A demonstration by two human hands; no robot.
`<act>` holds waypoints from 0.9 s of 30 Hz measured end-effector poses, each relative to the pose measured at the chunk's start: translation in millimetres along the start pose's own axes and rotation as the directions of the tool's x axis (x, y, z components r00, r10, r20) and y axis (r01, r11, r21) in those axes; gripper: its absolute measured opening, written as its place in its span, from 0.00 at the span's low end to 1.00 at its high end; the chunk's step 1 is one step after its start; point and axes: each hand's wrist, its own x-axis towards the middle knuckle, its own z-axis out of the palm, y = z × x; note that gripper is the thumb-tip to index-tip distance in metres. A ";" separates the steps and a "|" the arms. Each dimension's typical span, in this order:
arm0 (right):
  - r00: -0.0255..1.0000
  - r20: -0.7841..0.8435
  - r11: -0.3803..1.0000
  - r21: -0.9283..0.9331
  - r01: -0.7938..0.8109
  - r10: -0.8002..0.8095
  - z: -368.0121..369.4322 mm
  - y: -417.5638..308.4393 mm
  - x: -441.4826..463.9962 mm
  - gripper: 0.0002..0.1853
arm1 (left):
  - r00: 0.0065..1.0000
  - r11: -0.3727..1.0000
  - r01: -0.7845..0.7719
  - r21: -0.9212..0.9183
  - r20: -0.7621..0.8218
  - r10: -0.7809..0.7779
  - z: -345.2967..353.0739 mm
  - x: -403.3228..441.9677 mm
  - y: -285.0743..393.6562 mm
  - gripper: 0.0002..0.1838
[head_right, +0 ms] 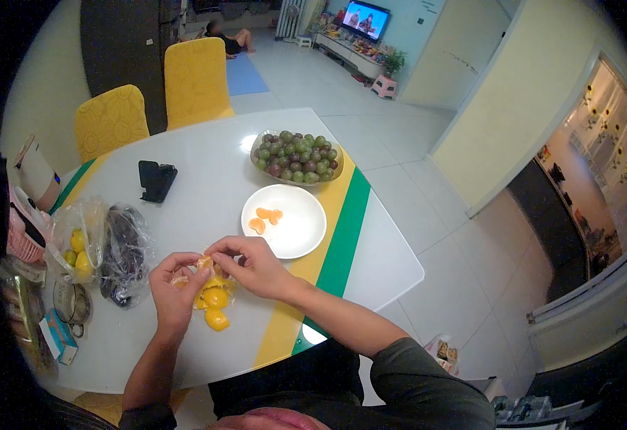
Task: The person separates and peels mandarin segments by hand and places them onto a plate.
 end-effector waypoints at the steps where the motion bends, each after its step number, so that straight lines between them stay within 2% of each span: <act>1: 1.000 0.000 1.000 -0.007 0.000 0.000 0.1 -0.6 0.2 0.10 | 1.000 1.000 -0.001 -0.002 -0.001 0.001 -0.1 0.1 -0.7 0.11; 11: 1.000 -0.016 0.997 -0.073 0.006 -0.007 -1.3 0.9 0.8 0.09 | 1.000 1.000 -0.007 0.014 0.004 0.007 -0.4 -0.2 1.0 0.11; 14: 1.000 -0.011 0.997 -0.076 -0.029 0.028 -1.8 0.0 0.6 0.10 | 0.999 0.999 0.037 0.028 0.028 -0.037 -1.7 -1.1 3.8 0.11; 20: 1.000 -0.026 1.000 0.014 -0.009 0.009 0.2 -2.0 0.1 0.11 | 1.000 0.999 0.013 0.042 0.019 -0.014 -2.7 -0.5 0.2 0.10; 27: 1.000 0.004 1.000 -0.027 0.010 -0.009 -1.1 0.9 0.1 0.10 | 0.999 0.999 0.028 0.020 0.030 -0.029 -3.2 -0.8 1.6 0.10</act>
